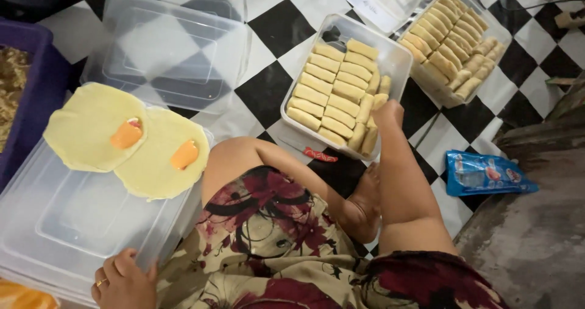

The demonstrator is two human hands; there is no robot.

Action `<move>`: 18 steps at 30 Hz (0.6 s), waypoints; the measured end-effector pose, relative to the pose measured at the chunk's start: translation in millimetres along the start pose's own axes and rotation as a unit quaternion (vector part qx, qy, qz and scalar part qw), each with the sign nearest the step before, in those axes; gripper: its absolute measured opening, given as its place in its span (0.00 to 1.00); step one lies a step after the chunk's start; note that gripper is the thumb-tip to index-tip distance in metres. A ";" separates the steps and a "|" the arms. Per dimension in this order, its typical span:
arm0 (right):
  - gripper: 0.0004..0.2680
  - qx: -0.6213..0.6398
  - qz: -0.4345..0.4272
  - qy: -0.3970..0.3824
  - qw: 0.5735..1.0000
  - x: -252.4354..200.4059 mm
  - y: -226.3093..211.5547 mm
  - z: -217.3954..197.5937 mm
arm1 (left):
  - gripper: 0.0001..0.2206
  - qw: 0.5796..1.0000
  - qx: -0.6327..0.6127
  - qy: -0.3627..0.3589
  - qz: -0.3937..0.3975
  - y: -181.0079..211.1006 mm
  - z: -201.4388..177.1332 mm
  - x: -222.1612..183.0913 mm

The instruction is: Filling and rolling dough sheets to create risoles

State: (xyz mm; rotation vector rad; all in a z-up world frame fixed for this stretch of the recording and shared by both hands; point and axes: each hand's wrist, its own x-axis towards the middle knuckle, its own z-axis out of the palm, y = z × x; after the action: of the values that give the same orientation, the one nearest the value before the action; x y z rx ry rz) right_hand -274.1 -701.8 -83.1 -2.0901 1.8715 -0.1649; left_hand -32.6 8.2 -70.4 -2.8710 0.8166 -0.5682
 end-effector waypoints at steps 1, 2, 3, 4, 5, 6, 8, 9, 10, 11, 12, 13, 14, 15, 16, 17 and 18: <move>0.17 0.012 0.019 -0.003 1.000 -1.5 -3.6 -0.8 | 0.24 1.000 0.006 -0.004 -0.001 -1.8 -2.0 -0.1; 0.17 0.012 0.011 -0.005 1.000 25.8 20.6 19.8 | 0.24 1.000 0.009 -0.005 -0.010 -1.8 -6.4 2.2; 0.19 -0.085 0.004 -0.025 0.996 52.0 42.6 41.3 | 0.25 0.999 0.013 -0.030 -0.002 -4.1 -10.5 4.4; 0.21 -0.182 -0.016 -0.047 0.982 83.3 49.9 69.4 | 0.25 0.998 0.022 -0.058 -0.006 -8.2 -17.6 1.4; 0.21 -0.183 -0.037 -0.051 0.981 94.3 68.5 69.5 | 0.25 0.997 0.030 -0.061 -0.026 -11.6 -14.4 4.8; 0.18 -0.234 -0.066 -0.070 0.967 111.6 73.9 77.3 | 0.27 0.995 0.031 -0.094 0.006 -17.6 -12.0 2.1; 0.16 -0.285 -0.131 -0.091 0.945 149.1 85.3 78.5 | 0.29 0.990 0.043 -0.136 0.005 -29.4 -14.5 -1.3; 0.15 -0.352 -0.176 -0.091 0.915 164.1 90.0 80.0 | 0.29 0.989 0.015 -0.146 -0.001 -33.7 -19.4 -0.8; 0.15 -0.415 -0.215 -0.087 0.880 168.0 96.7 94.3 | 0.29 0.988 -0.014 -0.153 -0.003 -39.6 -23.0 1.9; 0.15 -0.413 -0.244 -0.088 0.873 136.3 57.1 45.6 | 0.29 0.987 -0.003 -0.158 -0.031 -44.9 -32.5 -4.2; 0.17 -0.331 -0.152 -0.093 0.927 80.8 1.3 9.4 | 0.29 0.991 -0.006 -0.131 -0.021 -49.1 -38.3 -3.4; 0.31 -0.243 -0.057 -0.100 0.963 7.9 -65.2 -28.4 | 0.28 0.994 -0.009 -0.104 -0.010 -51.6 -43.9 -2.1; 0.31 -0.243 -0.076 -0.104 0.961 -22.6 -105.0 -41.2 | 0.28 0.994 0.000 -0.106 -0.027 -57.9 -46.0 -7.3; 0.24 -0.210 -0.178 -0.078 0.958 -52.8 -142.6 -55.1 | 0.27 0.994 -0.029 -0.102 -0.035 -63.1 -47.8 -11.7; 0.20 -0.175 -0.270 -0.050 0.945 -85.0 -172.5 -74.1 | 0.27 0.993 -0.062 -0.098 -0.036 -67.8 -49.0 -12.8; 0.20 -0.174 -0.281 -0.053 0.942 -100.1 -205.9 -67.2 | 0.27 0.992 -0.057 -0.100 -0.047 -69.2 -53.9 -13.4; 0.21 -0.097 -0.363 -0.097 0.922 -115.2 -236.8 -62.5 | 0.20 0.992 -0.061 -0.097 -0.050 -69.4 -56.7 -11.6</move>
State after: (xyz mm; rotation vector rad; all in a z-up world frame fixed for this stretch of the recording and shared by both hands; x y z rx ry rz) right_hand -84.3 -579.3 66.0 -2.7298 0.9590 0.0638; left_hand -29.5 73.5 -8.0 -3.0292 0.7045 -0.2499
